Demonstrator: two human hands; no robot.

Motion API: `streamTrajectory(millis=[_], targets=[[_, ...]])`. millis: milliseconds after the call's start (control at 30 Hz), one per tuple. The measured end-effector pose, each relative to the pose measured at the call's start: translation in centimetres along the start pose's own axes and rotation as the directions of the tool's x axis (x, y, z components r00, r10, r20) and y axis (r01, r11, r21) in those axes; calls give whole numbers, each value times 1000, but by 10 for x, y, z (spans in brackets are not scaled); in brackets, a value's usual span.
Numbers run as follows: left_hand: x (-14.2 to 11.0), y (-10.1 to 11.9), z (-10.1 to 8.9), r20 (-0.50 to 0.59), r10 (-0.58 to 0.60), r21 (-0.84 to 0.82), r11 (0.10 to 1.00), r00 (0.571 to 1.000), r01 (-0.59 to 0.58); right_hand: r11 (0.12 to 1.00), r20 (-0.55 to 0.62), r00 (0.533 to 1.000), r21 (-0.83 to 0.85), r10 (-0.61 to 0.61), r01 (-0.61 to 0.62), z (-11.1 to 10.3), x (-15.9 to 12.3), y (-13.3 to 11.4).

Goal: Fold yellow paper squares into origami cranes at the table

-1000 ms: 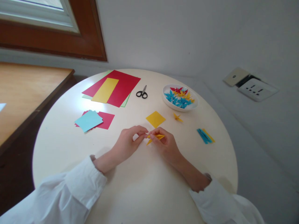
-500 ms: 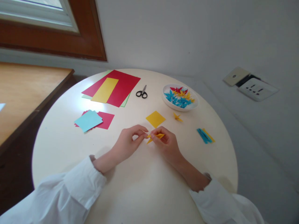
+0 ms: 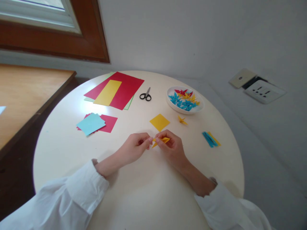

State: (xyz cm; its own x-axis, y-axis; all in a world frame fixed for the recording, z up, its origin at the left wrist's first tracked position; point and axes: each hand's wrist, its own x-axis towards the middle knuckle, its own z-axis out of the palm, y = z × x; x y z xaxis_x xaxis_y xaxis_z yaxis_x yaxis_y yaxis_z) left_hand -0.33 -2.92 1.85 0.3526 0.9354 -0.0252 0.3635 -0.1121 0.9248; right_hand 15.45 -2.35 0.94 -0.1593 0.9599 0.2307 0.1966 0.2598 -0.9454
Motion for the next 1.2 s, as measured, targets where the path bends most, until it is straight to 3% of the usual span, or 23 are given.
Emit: streamTrajectory(millis=[733,900,1200], targets=[[1,-4,1,-23,5,-12,1000,1000,-5,999,-25,999,-33,22,-23,0,0,1],[2,-3,-2,-55,-39,-58,998,998,36,999,-66,997,-13,43,-44,-6,3,1],[3,-1,1,-6,-41,-205,978,999,39,999,-35,999,22,42,-41,-4,3,1]])
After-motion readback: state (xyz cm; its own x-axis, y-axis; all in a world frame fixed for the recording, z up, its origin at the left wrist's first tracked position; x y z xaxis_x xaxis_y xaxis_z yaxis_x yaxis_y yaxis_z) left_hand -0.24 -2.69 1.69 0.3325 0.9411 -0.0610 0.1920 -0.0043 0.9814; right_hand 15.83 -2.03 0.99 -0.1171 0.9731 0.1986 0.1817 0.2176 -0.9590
